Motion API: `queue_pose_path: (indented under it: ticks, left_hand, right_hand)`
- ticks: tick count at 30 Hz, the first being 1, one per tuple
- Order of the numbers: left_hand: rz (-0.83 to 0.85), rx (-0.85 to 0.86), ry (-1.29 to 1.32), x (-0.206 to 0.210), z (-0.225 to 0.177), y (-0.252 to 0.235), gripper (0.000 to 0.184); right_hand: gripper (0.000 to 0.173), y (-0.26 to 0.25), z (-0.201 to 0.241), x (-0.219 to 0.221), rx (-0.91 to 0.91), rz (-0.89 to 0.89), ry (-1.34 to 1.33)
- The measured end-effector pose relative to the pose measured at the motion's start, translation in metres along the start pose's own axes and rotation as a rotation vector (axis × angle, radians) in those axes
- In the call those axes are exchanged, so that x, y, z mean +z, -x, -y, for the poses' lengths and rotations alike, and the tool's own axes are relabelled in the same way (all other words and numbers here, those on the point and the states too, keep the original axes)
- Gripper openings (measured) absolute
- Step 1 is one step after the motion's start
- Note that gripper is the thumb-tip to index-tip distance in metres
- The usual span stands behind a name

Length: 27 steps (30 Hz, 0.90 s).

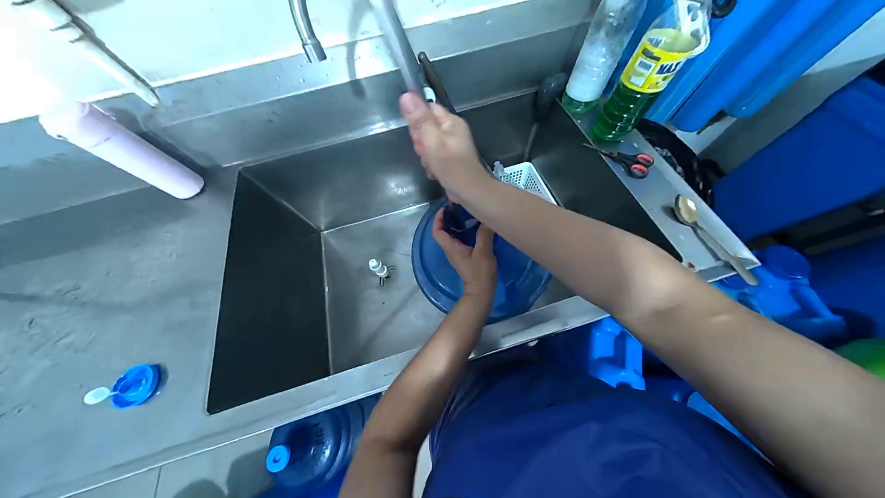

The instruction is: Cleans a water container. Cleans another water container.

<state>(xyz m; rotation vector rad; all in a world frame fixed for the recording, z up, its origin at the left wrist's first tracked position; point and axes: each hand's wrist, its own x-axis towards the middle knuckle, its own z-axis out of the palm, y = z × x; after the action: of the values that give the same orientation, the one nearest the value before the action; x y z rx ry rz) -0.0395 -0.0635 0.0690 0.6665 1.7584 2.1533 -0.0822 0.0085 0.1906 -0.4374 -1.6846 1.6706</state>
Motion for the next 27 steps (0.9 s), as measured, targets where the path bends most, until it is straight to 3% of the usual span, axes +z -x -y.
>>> queue_pose_path:
  ticks: [2,4,6,7,9,11,12,15,16,18,20,22,24,27]
  left_hand:
    - [0.18,0.108,-0.142,-0.026,-0.001,-0.022,0.071]
    - [0.314,0.459,-0.336,-0.045,0.001,-0.054,0.052]
    - [0.234,0.838,-0.508,-0.048,0.006,-0.076,0.019]
    - [0.215,0.895,-0.559,-0.047,0.004,-0.079,0.015]
    - [0.286,0.853,-0.605,-0.039,0.001,-0.073,0.017]
    - [0.409,0.788,-0.644,-0.018,-0.002,-0.054,0.015]
    - [0.497,0.759,-0.681,-0.004,-0.004,-0.044,0.014]
    - [0.738,0.61,-0.743,0.031,-0.009,-0.019,0.011]
    - [0.803,0.567,-0.769,0.039,-0.01,-0.014,0.012]
    - [0.972,0.556,-0.876,0.046,-0.001,-0.004,0.015]
    - [1.079,0.644,-0.823,0.037,0.021,0.015,0.021]
    - [1.01,0.873,-0.684,0.019,0.046,0.034,0.014]
    - [0.936,1.056,-0.561,0.017,0.061,0.036,0.01]
    - [1.001,1.069,-0.469,0.018,0.061,0.039,0.031]
  right_hand:
    - [0.037,0.016,0.005,-0.017,-0.068,0.023,-0.146]
    - [0.039,0.048,0.009,-0.044,-0.249,0.221,-0.316]
    - [0.036,0.09,0.017,-0.084,-0.474,0.265,-0.3]
    - [0.032,0.112,0.013,-0.107,-0.486,0.19,-0.259]
    - [0.022,0.154,-0.009,-0.141,-0.217,-0.09,-0.179]
    - [0.022,0.195,-0.029,-0.142,0.121,-0.101,0.045]
    - [0.025,0.205,-0.03,-0.127,0.171,-0.047,0.181]
    - [0.034,0.184,-0.018,-0.112,-0.205,0.098,0.908]
    - [0.04,0.169,-0.015,-0.12,-0.161,0.121,1.106]
    - [0.053,0.161,-0.016,-0.137,0.236,0.225,1.3]
    - [0.039,0.188,-0.024,-0.153,0.625,0.293,1.041]
    - [0.028,0.241,-0.038,-0.151,0.837,0.144,0.61]
    - [0.02,0.281,-0.036,-0.144,0.868,-0.078,0.305]
    - [0.017,0.316,-0.014,-0.143,0.847,-0.235,0.199]
